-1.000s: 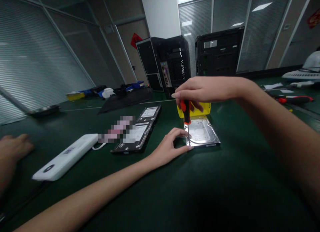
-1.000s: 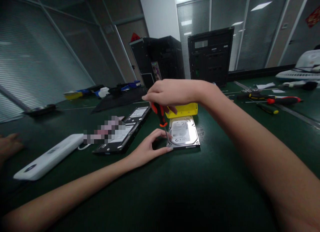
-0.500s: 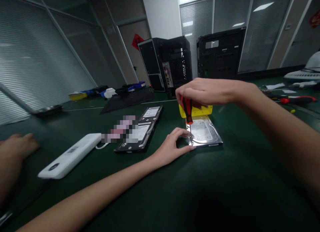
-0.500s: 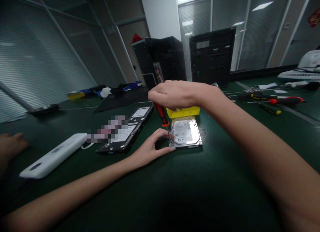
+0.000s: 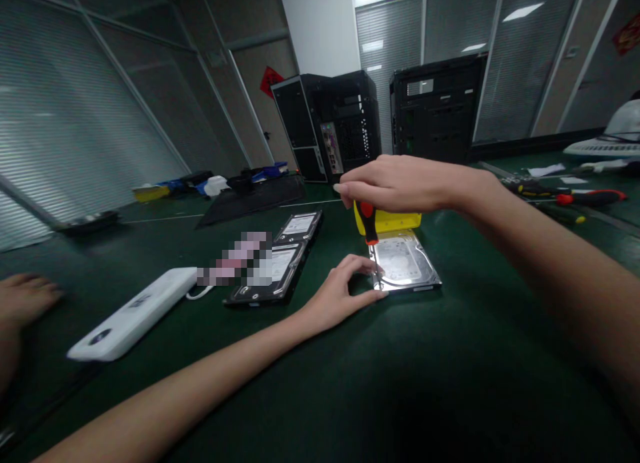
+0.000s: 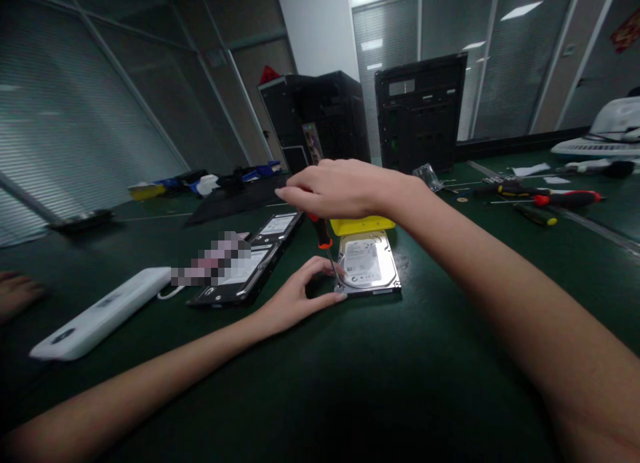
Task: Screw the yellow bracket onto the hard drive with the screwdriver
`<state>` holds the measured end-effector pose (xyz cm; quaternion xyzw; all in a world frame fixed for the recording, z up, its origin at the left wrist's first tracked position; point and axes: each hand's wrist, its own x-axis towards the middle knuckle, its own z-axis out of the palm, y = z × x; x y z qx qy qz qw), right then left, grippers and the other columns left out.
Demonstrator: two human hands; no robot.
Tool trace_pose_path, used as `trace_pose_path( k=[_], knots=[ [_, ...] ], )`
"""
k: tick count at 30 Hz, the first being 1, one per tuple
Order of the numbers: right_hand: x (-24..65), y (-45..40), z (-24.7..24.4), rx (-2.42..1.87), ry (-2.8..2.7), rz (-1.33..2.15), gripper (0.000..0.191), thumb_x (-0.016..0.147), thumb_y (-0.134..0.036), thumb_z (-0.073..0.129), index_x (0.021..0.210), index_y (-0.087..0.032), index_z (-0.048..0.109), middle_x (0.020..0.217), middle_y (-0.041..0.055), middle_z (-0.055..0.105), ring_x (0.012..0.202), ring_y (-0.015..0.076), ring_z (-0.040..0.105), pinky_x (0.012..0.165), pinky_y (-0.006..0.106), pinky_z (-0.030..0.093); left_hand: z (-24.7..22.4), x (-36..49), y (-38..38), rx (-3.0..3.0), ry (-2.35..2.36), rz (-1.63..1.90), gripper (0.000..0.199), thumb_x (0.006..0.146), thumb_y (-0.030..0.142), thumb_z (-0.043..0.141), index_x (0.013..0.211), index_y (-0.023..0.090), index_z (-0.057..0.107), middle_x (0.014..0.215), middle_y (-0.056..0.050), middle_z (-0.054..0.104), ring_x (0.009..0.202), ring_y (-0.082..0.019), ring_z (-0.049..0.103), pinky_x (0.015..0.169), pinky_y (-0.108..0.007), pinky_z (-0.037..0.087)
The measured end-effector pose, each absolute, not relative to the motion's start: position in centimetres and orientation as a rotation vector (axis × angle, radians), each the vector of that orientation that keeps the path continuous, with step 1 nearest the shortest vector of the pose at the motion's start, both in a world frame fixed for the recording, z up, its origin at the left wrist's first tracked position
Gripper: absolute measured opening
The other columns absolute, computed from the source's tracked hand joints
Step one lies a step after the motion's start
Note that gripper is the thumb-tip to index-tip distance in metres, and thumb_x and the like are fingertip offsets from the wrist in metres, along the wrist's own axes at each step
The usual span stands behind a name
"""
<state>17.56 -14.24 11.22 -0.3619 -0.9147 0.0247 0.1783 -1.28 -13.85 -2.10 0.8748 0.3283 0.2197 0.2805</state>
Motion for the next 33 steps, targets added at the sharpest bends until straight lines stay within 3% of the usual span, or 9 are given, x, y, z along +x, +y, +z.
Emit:
trace_pose_path(
  k=[3, 6, 10, 16, 22, 28, 33],
  knots=[
    [17.5, -14.2, 11.0, -0.984, -2.593, 0.146, 0.035, 0.09, -0.033, 0.032, 0.112, -0.016, 0.053, 0.101, 0.0059, 0.058, 0.078, 0.0119, 0.051, 0.066, 0.024, 0.035, -2.1, -1.3, -13.8, 2.351, 0.876, 0.583, 0.035, 0.076, 0.043, 0.059, 0.105, 0.022, 0.054, 0.107, -0.004, 0.053, 0.103, -0.02, 0.049, 0.091, -0.037, 0.038],
    [17.2, -14.0, 10.7, -0.921, -2.569, 0.163, 0.036, 0.088, -0.032, 0.038, 0.119, -0.016, 0.045, 0.095, 0.0048, 0.059, 0.072, 0.0106, 0.052, 0.064, 0.024, 0.036, -2.1, -1.4, -13.8, 2.36, 0.882, 0.581, 0.035, 0.076, 0.043, 0.059, 0.104, 0.022, 0.054, 0.107, -0.004, 0.053, 0.103, -0.02, 0.049, 0.091, -0.037, 0.038],
    [16.8, -13.9, 10.6, -0.88, -2.577, 0.1, 0.031, 0.085, -0.038, 0.043, 0.098, -0.014, 0.055, 0.079, 0.0018, 0.058, 0.065, 0.0087, 0.049, 0.058, 0.023, 0.034, -2.1, -1.4, -13.8, 2.367, 0.87, 0.583, 0.036, 0.076, 0.043, 0.059, 0.105, 0.022, 0.054, 0.107, -0.004, 0.053, 0.102, -0.02, 0.049, 0.091, -0.036, 0.038],
    [17.0, -14.0, 11.0, -0.978, -2.607, -0.036, 0.04, 0.083, -0.047, 0.043, 0.073, -0.012, 0.06, 0.066, 0.0017, 0.052, 0.06, 0.0085, 0.042, 0.055, 0.024, 0.03, -2.2, -1.6, -13.8, 2.355, 0.875, 0.586, 0.037, 0.076, 0.043, 0.059, 0.106, 0.022, 0.053, 0.108, -0.004, 0.053, 0.104, -0.02, 0.049, 0.092, -0.037, 0.037],
    [17.2, -14.4, 11.2, -1.095, -2.549, 0.08, 0.047, 0.084, -0.051, 0.038, 0.075, -0.011, 0.06, 0.068, 0.0036, 0.054, 0.058, 0.0086, 0.044, 0.053, 0.024, 0.031, -2.1, -1.6, -14.1, 2.357, 0.876, 0.593, 0.035, 0.077, 0.042, 0.058, 0.105, 0.022, 0.052, 0.108, -0.004, 0.052, 0.104, -0.02, 0.049, 0.091, -0.036, 0.038],
    [17.5, -14.8, 11.9, -1.065, -2.657, 0.245, 0.035, 0.089, -0.034, 0.035, 0.082, -0.009, 0.058, 0.068, 0.0028, 0.057, 0.053, 0.005, 0.046, 0.051, 0.021, 0.034, -2.1, -1.4, -14.1, 2.379, 0.822, 0.593, 0.028, 0.079, 0.038, 0.057, 0.101, 0.021, 0.054, 0.104, -0.003, 0.052, 0.102, -0.018, 0.05, 0.091, -0.034, 0.039],
    [17.5, -14.6, 11.6, -0.994, -2.645, 0.234, 0.039, 0.088, -0.04, 0.036, 0.077, -0.01, 0.057, 0.061, 0.0004, 0.054, 0.05, 0.0039, 0.045, 0.052, 0.021, 0.034, -2.1, -1.5, -14.0, 2.367, 0.81, 0.572, 0.028, 0.079, 0.038, 0.057, 0.101, 0.021, 0.054, 0.105, -0.003, 0.052, 0.102, -0.018, 0.049, 0.09, -0.033, 0.039]
  ],
)
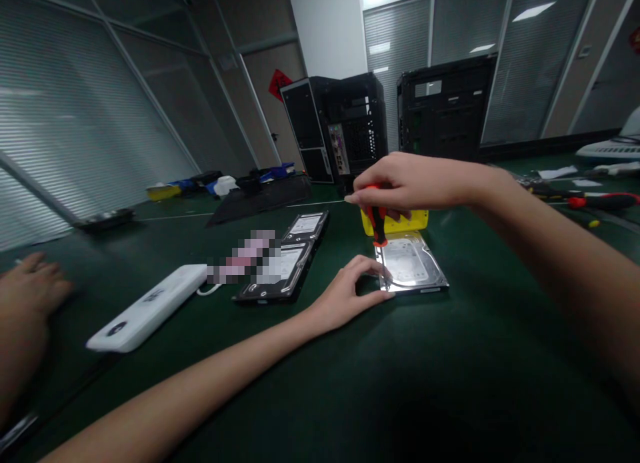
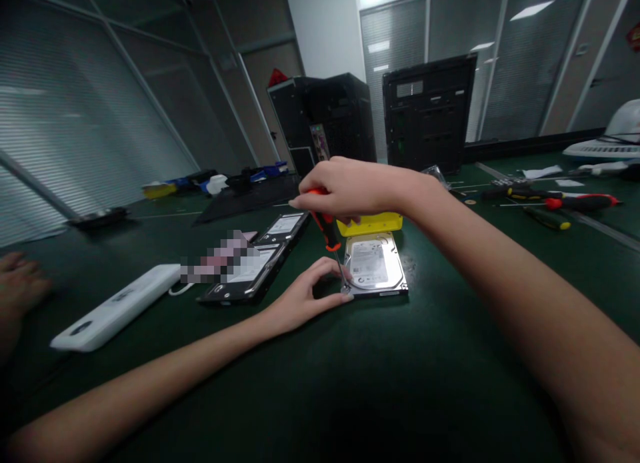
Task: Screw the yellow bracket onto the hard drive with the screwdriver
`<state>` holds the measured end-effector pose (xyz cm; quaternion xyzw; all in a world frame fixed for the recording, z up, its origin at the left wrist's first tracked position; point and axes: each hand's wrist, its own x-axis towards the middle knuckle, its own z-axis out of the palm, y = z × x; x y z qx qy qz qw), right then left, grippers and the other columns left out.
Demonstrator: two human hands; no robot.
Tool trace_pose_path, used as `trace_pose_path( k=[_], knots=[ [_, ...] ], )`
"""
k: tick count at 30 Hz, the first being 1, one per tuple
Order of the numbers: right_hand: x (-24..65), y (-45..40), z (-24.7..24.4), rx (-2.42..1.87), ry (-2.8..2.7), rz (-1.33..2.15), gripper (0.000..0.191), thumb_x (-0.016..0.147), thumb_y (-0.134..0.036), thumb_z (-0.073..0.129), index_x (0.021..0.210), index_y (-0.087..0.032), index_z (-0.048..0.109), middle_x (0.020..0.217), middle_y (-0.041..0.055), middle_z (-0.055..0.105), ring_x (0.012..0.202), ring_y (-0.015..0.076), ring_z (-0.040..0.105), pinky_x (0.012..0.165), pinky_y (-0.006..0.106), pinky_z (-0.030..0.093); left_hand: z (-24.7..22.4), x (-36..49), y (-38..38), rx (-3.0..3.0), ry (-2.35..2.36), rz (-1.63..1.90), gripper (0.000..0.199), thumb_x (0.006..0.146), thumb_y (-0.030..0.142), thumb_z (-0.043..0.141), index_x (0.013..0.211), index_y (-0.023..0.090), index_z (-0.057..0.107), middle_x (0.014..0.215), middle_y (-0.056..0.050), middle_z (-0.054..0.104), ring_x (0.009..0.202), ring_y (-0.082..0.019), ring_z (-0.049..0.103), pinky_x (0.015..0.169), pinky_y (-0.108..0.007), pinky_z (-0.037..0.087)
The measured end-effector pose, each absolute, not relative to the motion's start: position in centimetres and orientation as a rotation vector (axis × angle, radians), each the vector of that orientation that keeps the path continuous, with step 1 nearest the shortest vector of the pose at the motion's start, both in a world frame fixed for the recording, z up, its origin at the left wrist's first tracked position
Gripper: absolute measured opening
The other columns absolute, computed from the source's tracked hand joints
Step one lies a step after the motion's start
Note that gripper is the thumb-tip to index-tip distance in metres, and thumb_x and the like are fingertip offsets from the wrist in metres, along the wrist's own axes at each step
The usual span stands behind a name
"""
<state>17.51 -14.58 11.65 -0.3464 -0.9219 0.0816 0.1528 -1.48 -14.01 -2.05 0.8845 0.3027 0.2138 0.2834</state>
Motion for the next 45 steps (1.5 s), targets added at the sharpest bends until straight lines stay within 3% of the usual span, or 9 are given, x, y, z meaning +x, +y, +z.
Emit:
trace_pose_path(
  k=[5, 16, 21, 28, 37, 45],
  knots=[
    [17.31, -14.54, 11.25, -1.06, -2.57, 0.162, 0.044, 0.085, -0.046, 0.04, 0.072, -0.009, 0.06, 0.059, 0.0005, 0.052, 0.049, 0.0042, 0.043, 0.053, 0.024, 0.033, -1.88, -1.55, -14.21, 2.358, 0.812, 0.559, 0.028, 0.079, 0.039, 0.057, 0.101, 0.021, 0.054, 0.106, -0.003, 0.051, 0.103, -0.018, 0.049, 0.091, -0.033, 0.039],
    [16.77, -13.88, 10.77, -0.992, -2.545, -0.071, 0.033, 0.083, -0.038, 0.045, 0.077, -0.012, 0.065, 0.065, 0.0014, 0.056, 0.055, 0.0066, 0.042, 0.053, 0.025, 0.029, -2.01, -1.79, -14.09, 2.331, 0.759, 0.541, 0.032, 0.075, 0.037, 0.062, 0.102, 0.022, 0.055, 0.107, -0.003, 0.05, 0.103, -0.018, 0.049, 0.091, -0.034, 0.039],
    [16.92, -13.83, 10.59, -0.987, -2.558, 0.008, 0.046, 0.086, -0.048, 0.035, 0.076, -0.012, 0.061, 0.067, 0.0032, 0.055, 0.058, 0.0083, 0.042, 0.054, 0.025, 0.029, -2.26, -1.61, -13.79, 2.344, 0.754, 0.546, 0.03, 0.077, 0.037, 0.06, 0.103, 0.022, 0.055, 0.105, -0.003, 0.051, 0.102, -0.018, 0.049, 0.091, -0.033, 0.038],
    [17.14, -14.19, 10.84, -0.87, -2.628, 0.144, 0.022, 0.085, -0.022, 0.037, 0.089, -0.012, 0.057, 0.08, 0.0036, 0.057, 0.067, 0.0095, 0.047, 0.056, 0.023, 0.032, -2.26, -1.53, -13.7, 2.354, 0.75, 0.546, 0.03, 0.077, 0.037, 0.059, 0.103, 0.021, 0.055, 0.104, -0.003, 0.051, 0.102, -0.018, 0.049, 0.091, -0.033, 0.038],
    [17.41, -14.19, 10.86, -0.843, -2.629, 0.158, 0.023, 0.086, -0.027, 0.041, 0.093, -0.012, 0.057, 0.086, 0.0043, 0.057, 0.072, 0.01, 0.048, 0.058, 0.023, 0.034, -1.93, -1.57, -13.83, 2.348, 0.763, 0.514, 0.031, 0.076, 0.035, 0.061, 0.103, 0.022, 0.054, 0.106, -0.003, 0.051, 0.103, -0.019, 0.049, 0.093, -0.036, 0.037],
    [17.28, -14.44, 11.07, -0.849, -2.64, 0.167, 0.029, 0.086, -0.034, 0.042, 0.082, -0.011, 0.059, 0.072, 0.0009, 0.055, 0.06, 0.0059, 0.046, 0.055, 0.023, 0.033, -1.91, -1.69, -14.01, 2.338, 0.785, 0.513, 0.031, 0.076, 0.036, 0.06, 0.104, 0.022, 0.054, 0.107, -0.004, 0.051, 0.103, -0.02, 0.049, 0.093, -0.037, 0.037]
  ],
)
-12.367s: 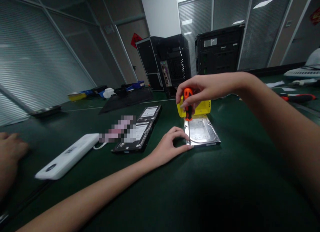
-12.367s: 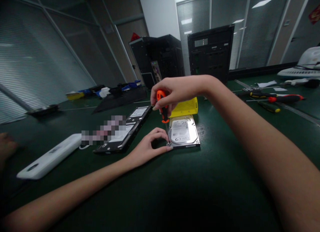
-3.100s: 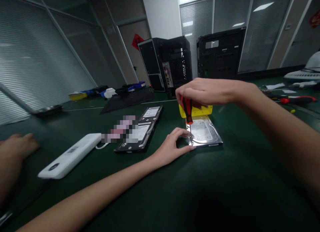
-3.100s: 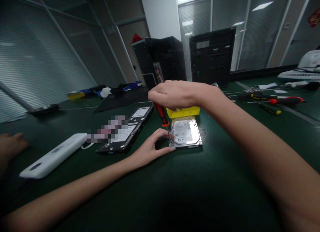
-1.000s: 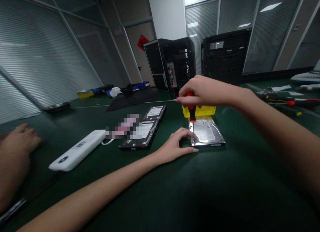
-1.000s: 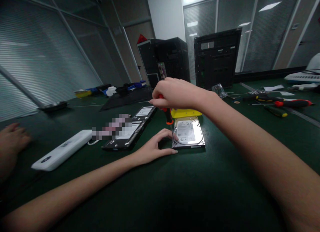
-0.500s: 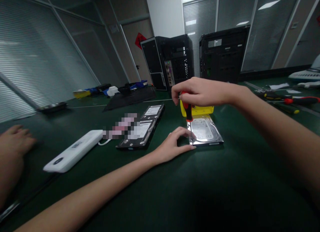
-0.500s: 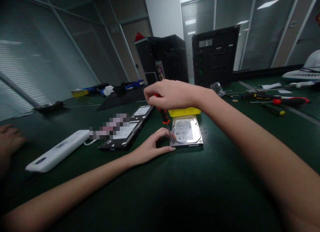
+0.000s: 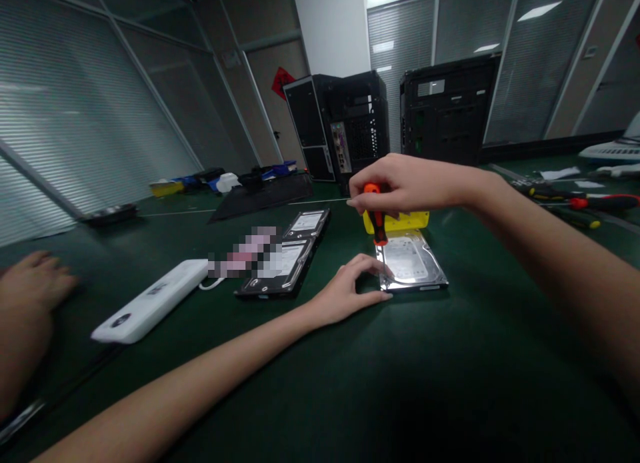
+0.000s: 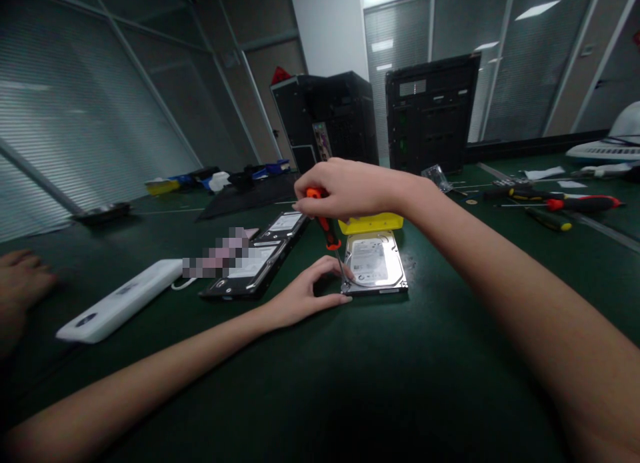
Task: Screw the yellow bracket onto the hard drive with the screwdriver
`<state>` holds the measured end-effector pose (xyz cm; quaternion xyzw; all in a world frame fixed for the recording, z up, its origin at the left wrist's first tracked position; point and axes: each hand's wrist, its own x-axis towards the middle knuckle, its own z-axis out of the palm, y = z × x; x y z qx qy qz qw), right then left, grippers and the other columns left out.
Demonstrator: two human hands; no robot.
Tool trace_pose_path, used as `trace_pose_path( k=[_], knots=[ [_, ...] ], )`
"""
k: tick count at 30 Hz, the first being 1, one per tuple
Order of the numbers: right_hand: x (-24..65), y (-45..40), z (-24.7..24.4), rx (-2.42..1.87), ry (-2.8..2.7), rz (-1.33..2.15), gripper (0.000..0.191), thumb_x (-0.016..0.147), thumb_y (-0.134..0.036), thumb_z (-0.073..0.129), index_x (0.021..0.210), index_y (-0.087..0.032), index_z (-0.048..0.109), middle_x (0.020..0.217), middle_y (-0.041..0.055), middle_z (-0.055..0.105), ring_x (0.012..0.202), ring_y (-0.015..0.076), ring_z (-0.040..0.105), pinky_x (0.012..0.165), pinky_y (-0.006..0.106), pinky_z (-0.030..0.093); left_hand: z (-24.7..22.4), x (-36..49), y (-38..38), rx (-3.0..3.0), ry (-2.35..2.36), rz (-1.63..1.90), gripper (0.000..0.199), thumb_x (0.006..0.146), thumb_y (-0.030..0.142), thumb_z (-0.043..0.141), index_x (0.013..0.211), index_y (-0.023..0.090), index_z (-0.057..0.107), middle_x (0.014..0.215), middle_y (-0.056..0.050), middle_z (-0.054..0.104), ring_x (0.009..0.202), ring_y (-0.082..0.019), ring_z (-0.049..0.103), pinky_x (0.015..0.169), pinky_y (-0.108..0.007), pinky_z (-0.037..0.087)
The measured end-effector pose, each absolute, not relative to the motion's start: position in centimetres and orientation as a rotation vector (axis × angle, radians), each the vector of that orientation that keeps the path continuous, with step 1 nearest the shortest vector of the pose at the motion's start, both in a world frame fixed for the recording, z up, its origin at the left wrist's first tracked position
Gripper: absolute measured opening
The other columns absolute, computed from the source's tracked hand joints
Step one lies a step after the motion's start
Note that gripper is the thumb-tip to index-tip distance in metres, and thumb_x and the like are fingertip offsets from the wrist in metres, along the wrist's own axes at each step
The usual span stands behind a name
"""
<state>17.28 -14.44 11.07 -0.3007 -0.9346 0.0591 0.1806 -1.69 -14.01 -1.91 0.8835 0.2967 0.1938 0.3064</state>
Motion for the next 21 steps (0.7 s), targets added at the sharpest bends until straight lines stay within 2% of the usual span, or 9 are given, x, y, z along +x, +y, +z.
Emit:
trace_pose_path(
  k=[6, 11, 16, 21],
  knots=[
    [17.46, -14.39, 11.01, -0.916, -2.632, 0.239, 0.03, 0.085, -0.038, 0.042, 0.091, -0.013, 0.058, 0.068, -0.0014, 0.055, 0.049, 0.0024, 0.042, 0.05, 0.02, 0.032, -1.82, -1.63, -13.99, 2.342, 0.787, 0.509, 0.033, 0.076, 0.039, 0.06, 0.104, 0.021, 0.054, 0.106, -0.004, 0.051, 0.102, -0.019, 0.049, 0.091, -0.035, 0.038],
    [17.23, -14.55, 11.05, -0.881, -2.637, 0.196, 0.036, 0.086, -0.042, 0.04, 0.08, -0.011, 0.056, 0.067, 0.0001, 0.052, 0.054, 0.0041, 0.042, 0.05, 0.02, 0.031, -2.05, -1.53, -13.93, 2.349, 0.783, 0.533, 0.032, 0.077, 0.038, 0.059, 0.104, 0.021, 0.054, 0.106, -0.004, 0.052, 0.102, -0.019, 0.049, 0.091, -0.035, 0.038],
    [17.13, -14.55, 11.01, -0.861, -2.621, 0.379, 0.027, 0.088, -0.026, 0.032, 0.079, -0.012, 0.053, 0.071, 0.0017, 0.053, 0.055, 0.0055, 0.047, 0.049, 0.019, 0.034, -1.99, -1.55, -13.99, 2.343, 0.781, 0.531, 0.032, 0.078, 0.039, 0.058, 0.104, 0.021, 0.055, 0.105, -0.004, 0.052, 0.101, -0.019, 0.049, 0.091, -0.035, 0.038],
    [17.37, -14.37, 10.97, -0.851, -2.61, 0.404, 0.022, 0.087, -0.021, 0.033, 0.083, -0.012, 0.053, 0.075, 0.0028, 0.055, 0.059, 0.0068, 0.05, 0.051, 0.018, 0.038, -1.94, -1.63, -13.98, 2.351, 0.781, 0.524, 0.03, 0.078, 0.037, 0.058, 0.104, 0.021, 0.055, 0.105, -0.004, 0.052, 0.102, -0.019, 0.049, 0.091, -0.035, 0.038]
  ],
)
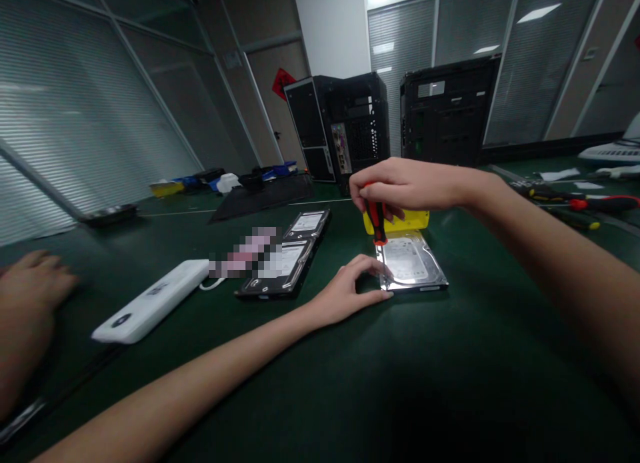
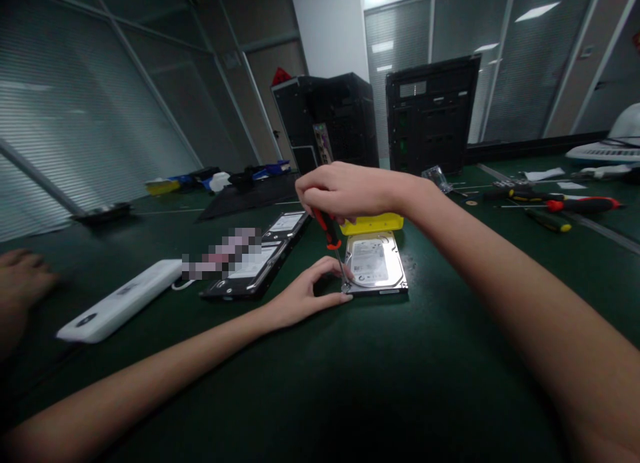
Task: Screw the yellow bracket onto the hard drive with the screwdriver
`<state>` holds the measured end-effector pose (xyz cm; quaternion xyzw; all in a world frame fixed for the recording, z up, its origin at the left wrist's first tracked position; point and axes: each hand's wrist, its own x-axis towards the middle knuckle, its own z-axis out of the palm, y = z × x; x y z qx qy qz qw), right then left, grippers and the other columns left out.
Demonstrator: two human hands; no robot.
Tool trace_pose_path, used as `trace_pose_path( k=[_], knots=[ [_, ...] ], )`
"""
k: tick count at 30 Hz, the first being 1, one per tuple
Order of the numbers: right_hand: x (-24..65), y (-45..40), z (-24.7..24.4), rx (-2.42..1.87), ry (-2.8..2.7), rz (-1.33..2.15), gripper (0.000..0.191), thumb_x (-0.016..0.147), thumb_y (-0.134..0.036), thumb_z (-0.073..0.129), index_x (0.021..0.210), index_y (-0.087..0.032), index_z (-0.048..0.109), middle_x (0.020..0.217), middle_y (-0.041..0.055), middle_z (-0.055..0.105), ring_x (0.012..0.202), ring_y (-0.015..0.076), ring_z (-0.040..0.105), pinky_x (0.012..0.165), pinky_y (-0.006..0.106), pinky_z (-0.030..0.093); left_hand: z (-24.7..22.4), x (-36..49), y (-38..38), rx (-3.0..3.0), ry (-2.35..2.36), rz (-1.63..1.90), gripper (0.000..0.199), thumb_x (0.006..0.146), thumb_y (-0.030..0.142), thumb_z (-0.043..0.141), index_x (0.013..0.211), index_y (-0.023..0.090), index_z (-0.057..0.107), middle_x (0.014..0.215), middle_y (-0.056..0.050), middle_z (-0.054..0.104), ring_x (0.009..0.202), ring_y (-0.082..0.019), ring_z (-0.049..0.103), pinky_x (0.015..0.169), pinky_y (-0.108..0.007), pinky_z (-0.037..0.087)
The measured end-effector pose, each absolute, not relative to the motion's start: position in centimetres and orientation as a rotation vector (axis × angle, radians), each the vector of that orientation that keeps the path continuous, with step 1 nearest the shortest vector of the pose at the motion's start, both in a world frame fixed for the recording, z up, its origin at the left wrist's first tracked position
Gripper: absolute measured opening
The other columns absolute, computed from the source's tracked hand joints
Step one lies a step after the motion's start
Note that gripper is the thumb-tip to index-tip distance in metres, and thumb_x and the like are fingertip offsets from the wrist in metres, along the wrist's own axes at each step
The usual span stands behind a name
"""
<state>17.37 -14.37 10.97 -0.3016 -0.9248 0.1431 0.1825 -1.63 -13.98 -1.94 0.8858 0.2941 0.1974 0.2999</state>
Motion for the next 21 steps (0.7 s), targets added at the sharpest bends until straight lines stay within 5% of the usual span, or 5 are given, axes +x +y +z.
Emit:
trace_pose_path(
  k=[21],
  knots=[
    [17.1, -14.81, 11.34, -0.816, -2.661, 0.319, 0.038, 0.086, -0.042, 0.04, 0.089, -0.012, 0.061, 0.077, 0.0036, 0.058, 0.061, 0.0071, 0.048, 0.054, 0.021, 0.034, -2.06, -1.72, -13.98, 2.356, 0.807, 0.517, 0.033, 0.077, 0.041, 0.057, 0.104, 0.021, 0.054, 0.106, -0.004, 0.052, 0.102, -0.02, 0.048, 0.092, -0.037, 0.037]
  ],
)
